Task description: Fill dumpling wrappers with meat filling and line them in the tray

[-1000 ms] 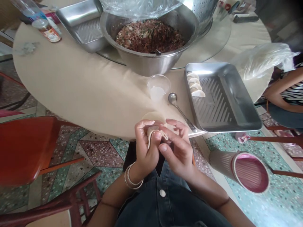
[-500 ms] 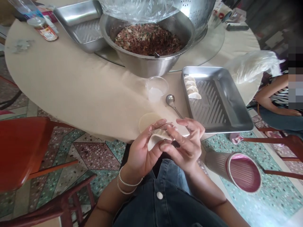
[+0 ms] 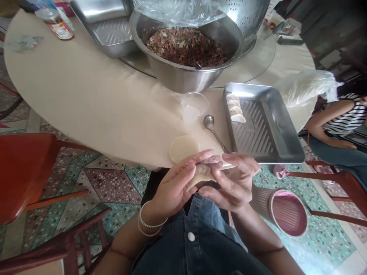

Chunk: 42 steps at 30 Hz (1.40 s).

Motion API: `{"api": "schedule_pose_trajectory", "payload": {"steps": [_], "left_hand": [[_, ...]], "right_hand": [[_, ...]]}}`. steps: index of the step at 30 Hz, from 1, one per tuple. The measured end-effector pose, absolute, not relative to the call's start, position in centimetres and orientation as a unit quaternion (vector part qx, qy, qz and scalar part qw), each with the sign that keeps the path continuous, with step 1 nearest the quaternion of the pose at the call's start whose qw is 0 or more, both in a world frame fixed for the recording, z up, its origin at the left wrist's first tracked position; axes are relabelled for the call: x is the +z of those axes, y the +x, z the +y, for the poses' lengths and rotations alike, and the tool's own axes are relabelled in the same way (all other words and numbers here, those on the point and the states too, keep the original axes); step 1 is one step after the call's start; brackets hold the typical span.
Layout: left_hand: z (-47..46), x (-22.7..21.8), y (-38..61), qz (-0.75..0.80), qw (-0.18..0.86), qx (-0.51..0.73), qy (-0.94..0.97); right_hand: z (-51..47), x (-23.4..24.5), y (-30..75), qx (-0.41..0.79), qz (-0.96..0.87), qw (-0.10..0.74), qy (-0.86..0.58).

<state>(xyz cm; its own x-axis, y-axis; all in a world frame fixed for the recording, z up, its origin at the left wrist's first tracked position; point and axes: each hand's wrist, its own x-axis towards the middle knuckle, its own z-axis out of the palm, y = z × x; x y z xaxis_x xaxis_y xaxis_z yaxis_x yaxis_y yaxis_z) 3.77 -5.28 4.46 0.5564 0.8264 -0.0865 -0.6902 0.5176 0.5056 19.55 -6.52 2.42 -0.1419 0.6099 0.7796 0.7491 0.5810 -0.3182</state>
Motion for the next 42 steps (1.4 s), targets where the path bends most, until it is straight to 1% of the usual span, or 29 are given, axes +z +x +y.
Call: {"api": "schedule_pose_trajectory", "payload": {"steps": [4, 7, 8, 10, 12, 13, 14, 16, 19, 22, 25, 28, 30, 32, 35, 37, 39, 42], "left_hand": [[-5.6, 4.0, 3.9, 0.149, 0.872, 0.407, 0.226], [-5.4, 3.5, 4.2, 0.15, 0.867, 0.404, 0.252], [-5.3, 3.4, 4.3, 0.152, 0.86, 0.41, 0.262], [-4.9, 3.1, 4.2, 0.17, 0.84, 0.428, 0.288], [-4.6, 2.9, 3.8, 0.21, 0.802, 0.459, 0.319], [-4.4, 2.8, 3.5, 0.229, 0.78, 0.474, 0.338], [-4.2, 2.8, 3.1, 0.245, 0.758, 0.495, 0.347], [-3.9, 2.7, 2.4, 0.275, 0.72, 0.526, 0.359], [-3.6, 2.7, 1.6, 0.32, 0.661, 0.571, 0.367], [-3.2, 2.7, 1.4, 0.352, 0.622, 0.594, 0.37], [-2.8, 2.5, 1.2, 0.382, 0.576, 0.611, 0.386], [-2.1, 2.1, 0.9, 0.434, 0.508, 0.612, 0.423], [-1.7, 1.6, 0.5, 0.477, 0.449, 0.59, 0.473], [-1.2, 1.1, 0.2, 0.513, 0.366, 0.542, 0.555], [-0.5, 0.5, 0.1, 0.519, 0.206, 0.453, 0.695], [0.0, 0.1, 0.3, 0.512, 0.164, 0.422, 0.73], [0.6, -0.3, 0.4, 0.504, 0.126, 0.418, 0.745], [1.5, -0.9, 0.5, 0.452, 0.084, 0.403, 0.791]], "right_hand": [[-6.5, 3.5, 19.9, -0.05, -0.771, 0.455, -0.443], [-6.4, 4.4, 20.7, -0.013, -0.811, 0.402, -0.425], [-6.3, 4.8, 21.3, -0.023, -0.818, 0.384, -0.428], [-5.4, 5.5, 23.0, -0.084, -0.806, 0.363, -0.46], [-3.7, 6.2, 25.4, -0.148, -0.762, 0.347, -0.526], [-2.6, 6.5, 26.8, -0.15, -0.744, 0.331, -0.56], [-1.5, 6.7, 28.1, -0.135, -0.728, 0.321, -0.59], [0.8, 6.8, 30.4, -0.052, -0.719, 0.281, -0.634], [3.1, 6.4, 32.1, 0.052, -0.721, 0.209, -0.658], [4.0, 5.6, 31.9, 0.082, -0.725, 0.174, -0.662], [4.2, 5.2, 31.5, 0.09, -0.724, 0.168, -0.662], [4.2, 5.2, 31.4, 0.096, -0.723, 0.167, -0.664], [4.2, 5.4, 31.4, 0.098, -0.723, 0.16, -0.665], [4.2, 5.8, 31.3, 0.094, -0.722, 0.153, -0.669], [4.1, 6.3, 30.9, 0.087, -0.722, 0.142, -0.672], [4.3, 6.4, 30.7, 0.086, -0.724, 0.139, -0.67], [4.5, 6.4, 30.7, 0.085, -0.724, 0.139, -0.67], [4.5, 6.5, 30.9, 0.083, -0.727, 0.139, -0.668]]}}
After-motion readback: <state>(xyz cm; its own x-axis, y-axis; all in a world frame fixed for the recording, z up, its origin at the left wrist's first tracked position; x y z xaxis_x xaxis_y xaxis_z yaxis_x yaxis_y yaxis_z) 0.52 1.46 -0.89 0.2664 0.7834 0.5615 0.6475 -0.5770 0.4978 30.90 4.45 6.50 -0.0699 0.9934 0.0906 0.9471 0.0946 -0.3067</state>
